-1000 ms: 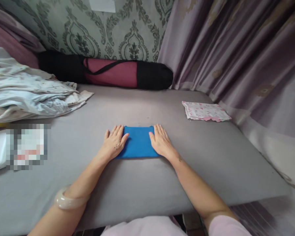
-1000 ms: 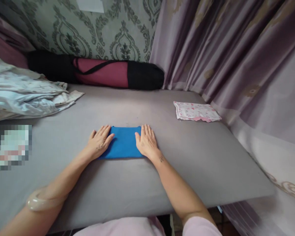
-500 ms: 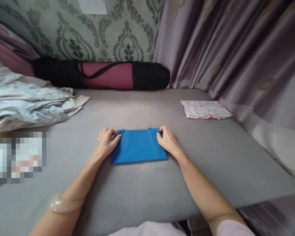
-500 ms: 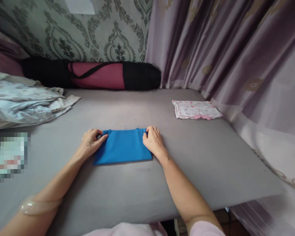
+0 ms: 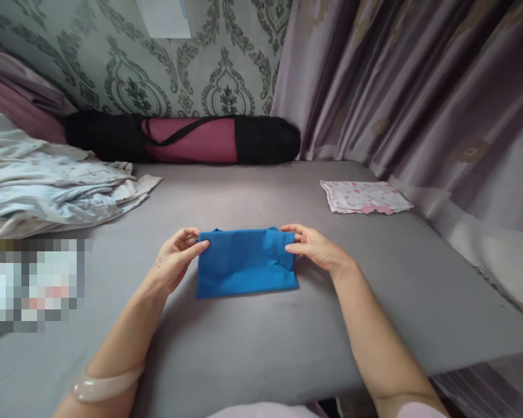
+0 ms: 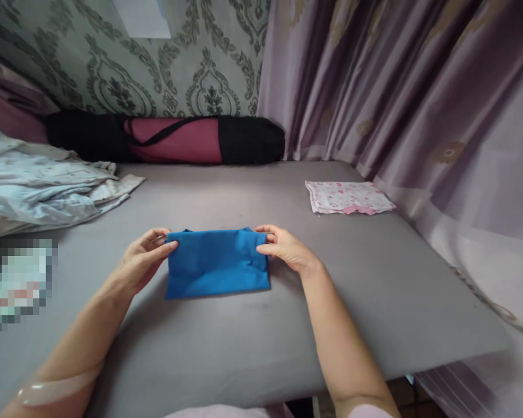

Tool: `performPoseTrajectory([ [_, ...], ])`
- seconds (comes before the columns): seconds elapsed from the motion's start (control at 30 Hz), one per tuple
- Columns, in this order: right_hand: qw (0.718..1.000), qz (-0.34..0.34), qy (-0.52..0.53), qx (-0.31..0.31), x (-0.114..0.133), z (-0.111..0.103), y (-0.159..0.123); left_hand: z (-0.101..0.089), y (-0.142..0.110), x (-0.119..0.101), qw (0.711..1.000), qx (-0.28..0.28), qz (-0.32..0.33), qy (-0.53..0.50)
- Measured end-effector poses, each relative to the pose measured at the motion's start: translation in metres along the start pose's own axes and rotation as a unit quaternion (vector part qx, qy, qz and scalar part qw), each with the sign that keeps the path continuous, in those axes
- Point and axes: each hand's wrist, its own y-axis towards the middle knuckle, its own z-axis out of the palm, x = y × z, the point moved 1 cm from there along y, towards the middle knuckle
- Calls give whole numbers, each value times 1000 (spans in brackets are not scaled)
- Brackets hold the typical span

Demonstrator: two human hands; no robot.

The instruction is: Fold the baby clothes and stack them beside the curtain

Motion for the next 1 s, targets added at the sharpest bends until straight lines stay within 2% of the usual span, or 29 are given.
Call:
performPoseTrajectory([
  [0.1, 996, -63, -22, 65, 17, -9, -23, -13, -12, -14, 997, 72, 16, -5],
  [0.23, 978, -139, -64, 145, 27, -16, -45, -31, -27, -25, 982, 179, 30, 47],
  [0.3, 974, -160, -66, 146, 27, -15, -48, -34, -31, -27, 974, 208, 50, 67],
  [0.33, 977, -162, -60, 128, 27, -13, -47, -33, -32, -28, 974, 204, 65, 71],
  [0.4, 984, -164, -38, 54, 27, -8, -43, -27, -32, -27, 982, 139, 106, 72],
  [0.47, 981, -186, -23, -50, 28, -3, -37, -18, -31, -28, 981, 31, 175, 80],
  [0.53, 963, -229, -31, -137, 29, 0, -33, -11, -29, -28, 953, -53, 271, 125],
  [0.57, 954, -249, -45, -161, 28, 1, -31, -8, -27, -27, 933, -76, 312, 163],
  [0.63, 945, -268, -94, -161, 25, -1, -27, -7, -24, -24, 896, -79, 352, 261],
  [0.7, 949, -247, -160, -113, 19, -4, -22, -9, -19, -17, 870, -21, 338, 358],
  [0.77, 957, -187, -219, -33, 11, -5, -17, -10, -15, -9, 847, 77, 292, 438],
  [0.87, 945, -115, -296, 79, 1, -5, -12, -11, -14, 0, 810, 189, 224, 508],
  [0.93, 928, -107, -339, 111, 0, -4, -12, -10, -16, 0, 797, 222, 204, 524],
  [1.0, 921, -103, -360, 111, 2, -3, -16, -10, -17, -3, 796, 222, 199, 526],
])
